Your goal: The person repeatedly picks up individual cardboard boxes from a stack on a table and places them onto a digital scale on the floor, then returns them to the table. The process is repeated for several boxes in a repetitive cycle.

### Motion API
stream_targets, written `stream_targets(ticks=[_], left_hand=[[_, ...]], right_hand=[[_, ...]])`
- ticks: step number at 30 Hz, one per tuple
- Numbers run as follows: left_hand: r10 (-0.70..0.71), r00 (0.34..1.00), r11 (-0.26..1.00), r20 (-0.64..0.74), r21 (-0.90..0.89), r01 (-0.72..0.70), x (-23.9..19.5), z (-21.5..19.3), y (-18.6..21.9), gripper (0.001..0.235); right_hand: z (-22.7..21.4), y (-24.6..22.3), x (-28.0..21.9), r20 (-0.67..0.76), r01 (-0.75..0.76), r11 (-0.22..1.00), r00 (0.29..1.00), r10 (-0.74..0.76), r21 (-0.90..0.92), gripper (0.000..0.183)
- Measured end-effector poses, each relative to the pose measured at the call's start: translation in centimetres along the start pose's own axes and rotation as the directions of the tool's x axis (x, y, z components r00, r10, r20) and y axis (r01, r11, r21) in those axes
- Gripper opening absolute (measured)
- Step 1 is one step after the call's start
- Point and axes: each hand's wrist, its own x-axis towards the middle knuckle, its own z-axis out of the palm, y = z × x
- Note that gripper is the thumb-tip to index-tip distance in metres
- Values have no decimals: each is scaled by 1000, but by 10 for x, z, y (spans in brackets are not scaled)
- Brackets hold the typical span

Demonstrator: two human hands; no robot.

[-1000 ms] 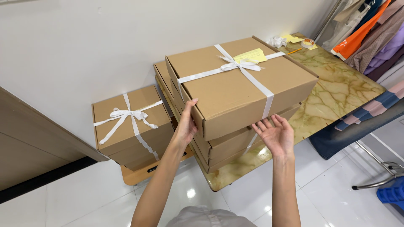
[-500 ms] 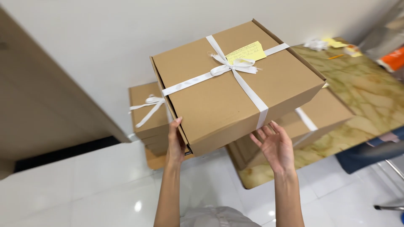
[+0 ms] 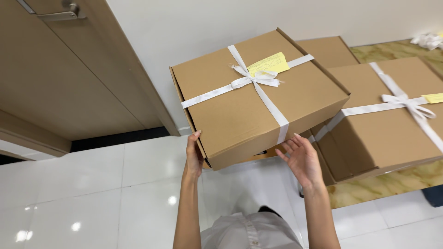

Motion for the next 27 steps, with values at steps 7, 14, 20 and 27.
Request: stream_targets(ticks=[7, 14, 20, 27], left_hand=[[-18, 999, 991, 37, 137, 13, 55, -37, 24, 91], [-54, 993, 957, 105, 288, 22, 161, -46, 30, 105], [-109, 984, 944, 142, 325, 58, 282, -75, -5, 108], [-233, 961, 943, 150, 278, 185, 338, -75, -26, 112]], right_hand=[[59, 32, 26, 102, -93, 996, 990, 94, -16, 101], [83, 45, 101, 109, -209, 978, 973, 205, 21, 116], [77, 67, 185, 112, -258, 958, 963, 245, 123, 115], [67, 97, 251, 10, -359, 891, 929, 371, 279, 93]])
